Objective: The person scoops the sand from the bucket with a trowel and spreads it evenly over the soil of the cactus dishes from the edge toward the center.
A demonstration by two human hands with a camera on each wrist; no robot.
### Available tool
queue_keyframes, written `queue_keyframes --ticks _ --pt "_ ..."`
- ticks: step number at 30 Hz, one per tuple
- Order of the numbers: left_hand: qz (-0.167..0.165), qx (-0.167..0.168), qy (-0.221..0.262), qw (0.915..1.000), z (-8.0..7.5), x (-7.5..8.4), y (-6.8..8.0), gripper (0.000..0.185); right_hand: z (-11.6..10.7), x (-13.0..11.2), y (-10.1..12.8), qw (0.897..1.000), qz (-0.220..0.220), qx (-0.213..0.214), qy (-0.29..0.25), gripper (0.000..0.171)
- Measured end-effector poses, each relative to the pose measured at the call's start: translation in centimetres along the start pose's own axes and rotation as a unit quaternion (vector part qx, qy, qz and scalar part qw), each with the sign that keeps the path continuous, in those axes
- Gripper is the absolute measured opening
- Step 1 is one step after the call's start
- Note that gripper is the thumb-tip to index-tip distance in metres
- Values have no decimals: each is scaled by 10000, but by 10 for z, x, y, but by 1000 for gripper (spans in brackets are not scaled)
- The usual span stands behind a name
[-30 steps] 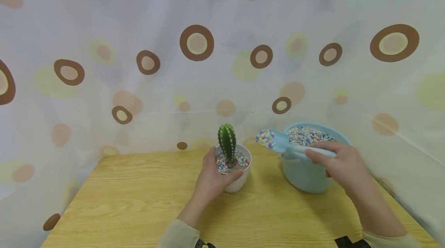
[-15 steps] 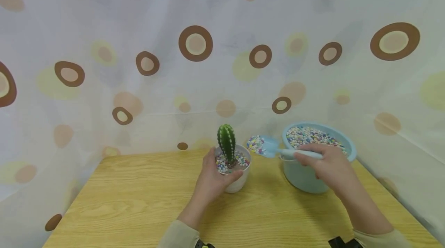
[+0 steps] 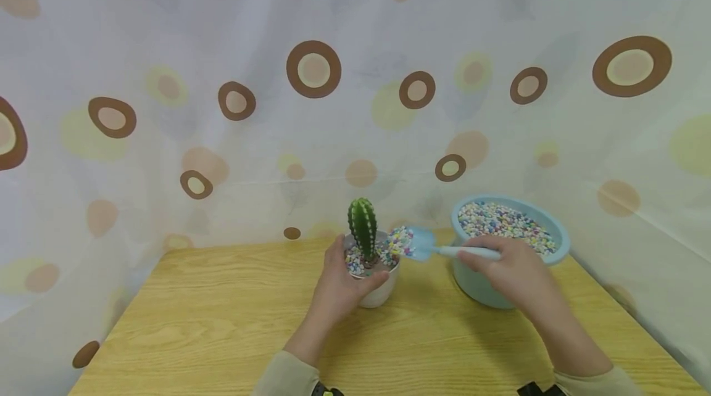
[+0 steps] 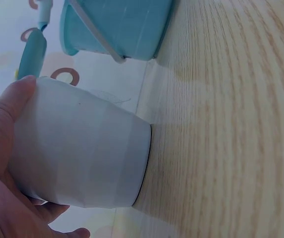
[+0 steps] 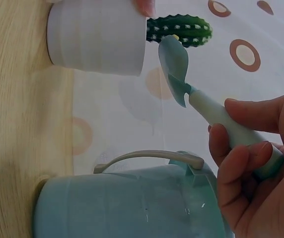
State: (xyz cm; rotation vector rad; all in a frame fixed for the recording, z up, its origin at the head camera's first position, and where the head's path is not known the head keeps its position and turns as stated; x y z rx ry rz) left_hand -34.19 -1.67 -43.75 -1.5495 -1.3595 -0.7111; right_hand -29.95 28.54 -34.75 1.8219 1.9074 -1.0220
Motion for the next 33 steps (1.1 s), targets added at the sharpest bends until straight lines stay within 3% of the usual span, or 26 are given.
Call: queue_keyframes --ticks 15,33 --pt "98 45 93 9999 -2 1 1 123 6 -19 -2 9953 -700 206 638 35" --pt "76 34 78 9999 -1 1 -1 122 14 -27 -6 9939 -603 -29 922 38"
Point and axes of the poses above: each hand's wrist, its own y-axis away from the middle knuckle, its own z-axis out of the palm, x = y × z, the point moved 6 cm from there along -y, towards the middle knuckle, and after that the axes turned 7 degrees about x, right-handed, at the moved point
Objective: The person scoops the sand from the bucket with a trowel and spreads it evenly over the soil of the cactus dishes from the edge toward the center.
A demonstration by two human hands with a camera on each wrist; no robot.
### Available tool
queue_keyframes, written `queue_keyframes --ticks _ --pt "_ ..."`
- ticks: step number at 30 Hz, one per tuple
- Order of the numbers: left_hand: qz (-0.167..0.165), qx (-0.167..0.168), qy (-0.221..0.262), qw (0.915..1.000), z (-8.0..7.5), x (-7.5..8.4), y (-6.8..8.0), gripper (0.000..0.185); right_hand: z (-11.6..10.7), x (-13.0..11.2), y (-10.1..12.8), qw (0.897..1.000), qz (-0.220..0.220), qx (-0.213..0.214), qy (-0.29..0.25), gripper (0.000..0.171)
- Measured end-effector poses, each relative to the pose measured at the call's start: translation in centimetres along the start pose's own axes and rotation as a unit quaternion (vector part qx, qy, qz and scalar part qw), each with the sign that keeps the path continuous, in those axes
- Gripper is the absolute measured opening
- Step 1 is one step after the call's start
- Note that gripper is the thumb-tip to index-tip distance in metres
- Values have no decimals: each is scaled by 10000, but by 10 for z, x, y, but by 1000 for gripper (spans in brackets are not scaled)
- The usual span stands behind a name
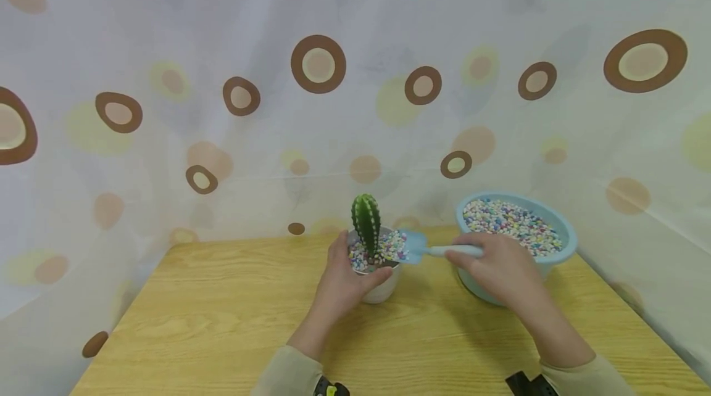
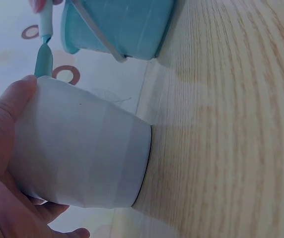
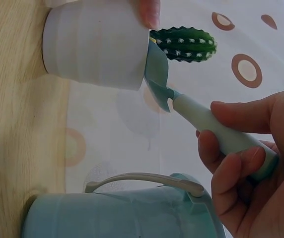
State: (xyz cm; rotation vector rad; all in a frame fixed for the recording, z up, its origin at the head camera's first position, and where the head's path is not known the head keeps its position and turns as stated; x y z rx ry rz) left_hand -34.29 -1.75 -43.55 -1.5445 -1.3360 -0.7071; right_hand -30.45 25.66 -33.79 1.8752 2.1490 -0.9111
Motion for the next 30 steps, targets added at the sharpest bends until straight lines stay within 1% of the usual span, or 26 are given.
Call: queue_keyframes --ticks 6,10,13,16,19,22,26,28,30 --pt "23 -1 -88 10000 1 2 1 122 -2 2 2 9999 98 -9 42 39" --pt "40 79 -119 9999 2 3 2 121 -3 2 2 10000 46 1 49 38" --pt "-16 134 -60 9999 2 3 4 122 -4 0 2 9999 -8 37 96 36" --pt "-82 88 40 9999 0 5 5 124 -5 -3 2 9998 -38 58 165 33" --pt "-140 -107 143 9997 -5 5 5 126 -6 -6 -1 9996 -81 63 251 33" --pt "-190 -381 284 9987 -10 3 3 125 -8 -9 -1 9995 -112 66 289 33" --pt "-206 -759 409 9961 -14 -1 -1 123 -8 -11 -1 9994 -109 65 325 30" --pt "-170 -856 437 9952 -15 -2 -1 123 -8 -11 0 9992 -128 89 366 29" --pt "-197 -859 473 9950 -14 -3 0 123 -9 -11 0 9989 -176 138 414 28"
Point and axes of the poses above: each hand's wrist, its own y-axis away from the middle knuckle, its own z-axis out of the palm, x = y × z, the point moved 6 cm from there along -y, towards the middle knuckle, and after that the axes turned 7 degrees about x, right-handed, at the moved point
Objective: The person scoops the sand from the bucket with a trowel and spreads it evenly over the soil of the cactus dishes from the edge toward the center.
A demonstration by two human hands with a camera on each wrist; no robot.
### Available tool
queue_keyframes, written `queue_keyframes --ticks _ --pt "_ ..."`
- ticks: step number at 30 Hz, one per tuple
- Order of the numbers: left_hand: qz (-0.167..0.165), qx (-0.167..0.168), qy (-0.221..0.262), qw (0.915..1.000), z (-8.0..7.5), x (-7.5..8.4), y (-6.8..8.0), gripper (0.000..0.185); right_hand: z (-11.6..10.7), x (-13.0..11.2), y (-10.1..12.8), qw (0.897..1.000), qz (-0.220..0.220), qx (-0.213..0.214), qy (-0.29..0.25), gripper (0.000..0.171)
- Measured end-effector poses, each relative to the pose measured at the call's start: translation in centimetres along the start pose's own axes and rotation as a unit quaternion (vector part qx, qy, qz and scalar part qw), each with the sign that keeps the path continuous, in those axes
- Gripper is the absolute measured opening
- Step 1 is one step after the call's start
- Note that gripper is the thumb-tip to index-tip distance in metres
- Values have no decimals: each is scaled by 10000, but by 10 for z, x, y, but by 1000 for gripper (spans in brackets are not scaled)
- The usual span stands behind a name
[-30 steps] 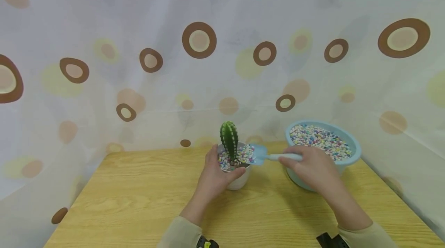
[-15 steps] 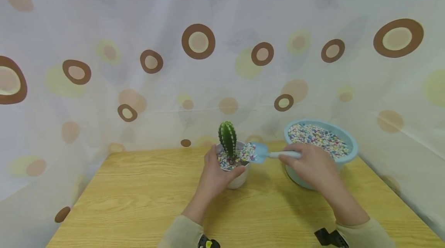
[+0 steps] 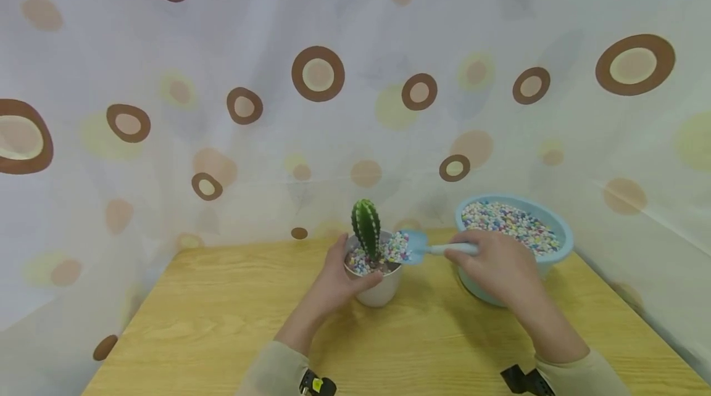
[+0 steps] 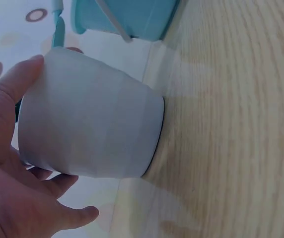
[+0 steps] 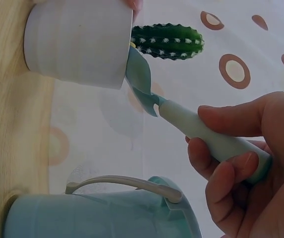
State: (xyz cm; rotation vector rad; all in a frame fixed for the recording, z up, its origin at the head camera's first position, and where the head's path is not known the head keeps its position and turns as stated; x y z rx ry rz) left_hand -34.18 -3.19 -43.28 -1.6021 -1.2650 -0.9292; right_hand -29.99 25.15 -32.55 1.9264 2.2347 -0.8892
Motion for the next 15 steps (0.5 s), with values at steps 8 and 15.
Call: queue_keyframes --ticks 8,15 --pt "77 413 -82 9991 6 -1 6 121 -2 0 2 9999 -53 98 53 29" --pt "103 891 -293 9955 11 2 11 121 -3 0 3 9999 -48 150 70 28"
Point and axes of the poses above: each hand's wrist, its own y-axis away from the middle knuckle, its own z-axis out of the palm, x = y × z, the point moved 6 cm from there along -y, towards the middle knuckle, and after that the axes turned 7 degrees about x, right-handed, at the moved point
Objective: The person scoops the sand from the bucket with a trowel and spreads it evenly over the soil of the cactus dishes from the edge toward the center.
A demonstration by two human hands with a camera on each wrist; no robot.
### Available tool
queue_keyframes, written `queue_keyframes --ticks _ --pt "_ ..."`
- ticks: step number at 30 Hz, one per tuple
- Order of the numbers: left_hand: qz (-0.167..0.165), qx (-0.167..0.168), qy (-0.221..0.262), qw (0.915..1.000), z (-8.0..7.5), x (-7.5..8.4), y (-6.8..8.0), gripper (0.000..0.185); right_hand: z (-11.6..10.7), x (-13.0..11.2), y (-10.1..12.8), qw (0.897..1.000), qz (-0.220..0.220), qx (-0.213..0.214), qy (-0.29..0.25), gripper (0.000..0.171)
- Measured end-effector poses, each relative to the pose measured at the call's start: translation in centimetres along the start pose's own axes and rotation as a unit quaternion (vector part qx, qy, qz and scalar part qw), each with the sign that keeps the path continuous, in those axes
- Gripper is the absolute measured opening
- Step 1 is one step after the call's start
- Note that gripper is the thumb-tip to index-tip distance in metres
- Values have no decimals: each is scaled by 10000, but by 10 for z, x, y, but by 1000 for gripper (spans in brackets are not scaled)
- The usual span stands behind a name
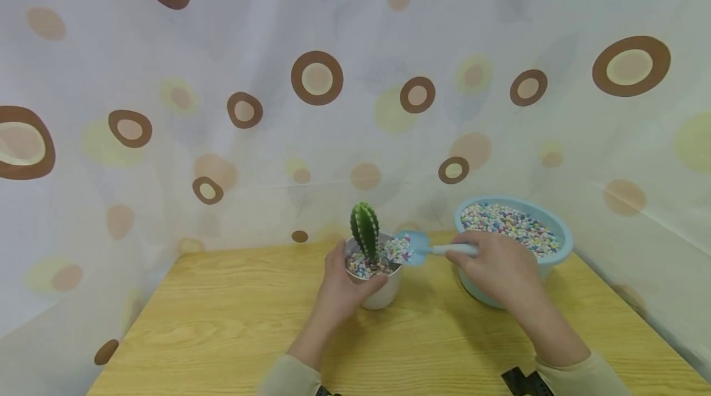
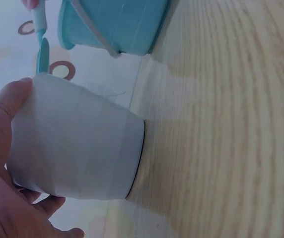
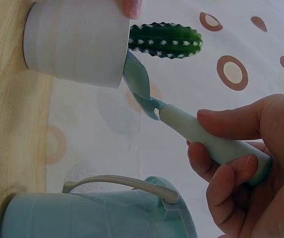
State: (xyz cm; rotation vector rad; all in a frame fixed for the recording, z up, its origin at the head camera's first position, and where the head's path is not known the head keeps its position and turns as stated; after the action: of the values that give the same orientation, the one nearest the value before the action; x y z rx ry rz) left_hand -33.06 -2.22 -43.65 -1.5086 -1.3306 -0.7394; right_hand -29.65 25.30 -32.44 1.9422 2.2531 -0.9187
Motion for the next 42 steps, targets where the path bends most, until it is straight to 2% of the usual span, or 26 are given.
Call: queue_keyframes --ticks 6,12,16,18,20,24,28,31,36,42 --pt "45 423 -305 9986 4 4 4 120 1 1 1 10000 -14 69 9 28" --pt "60 868 -732 9935 9 7 8 121 0 0 1 9997 -34 222 63 25" --pt "45 1017 -911 9906 11 9 8 123 -1 -1 0 9997 -30 250 58 24" --pt "37 948 -931 9911 10 9 8 124 -1 -1 0 9997 -21 254 45 24" --pt "31 728 -805 9941 9 7 6 122 -2 -1 1 9997 -6 248 21 25" --pt "58 35 -424 9991 2 2 -3 120 -3 -2 0 9997 9 249 11 27" --pt "20 -587 -104 9982 -7 -2 -12 118 -4 -2 0 9997 21 229 14 26" --pt "-23 -854 62 9963 -7 -6 -16 117 -4 -3 1 9998 49 204 8 25" --pt "-60 -985 363 9945 -5 -11 -18 118 -4 -4 3 9997 -19 233 -11 26" --pt "-45 -698 312 9971 -3 -10 -14 119 -4 -5 2 9996 -44 288 4 27"
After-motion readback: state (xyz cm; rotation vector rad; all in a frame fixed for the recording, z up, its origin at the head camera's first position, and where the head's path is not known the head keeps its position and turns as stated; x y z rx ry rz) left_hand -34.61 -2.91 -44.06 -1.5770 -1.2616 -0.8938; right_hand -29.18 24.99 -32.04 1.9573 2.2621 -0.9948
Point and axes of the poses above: each hand's wrist, its own y-axis away from the middle knuckle, its own z-axis out of the palm, x = y × z, the point moved 6 cm from there along -y, towards the middle knuckle, and after that the axes turned 7 degrees about x, right-handed, at the moved point
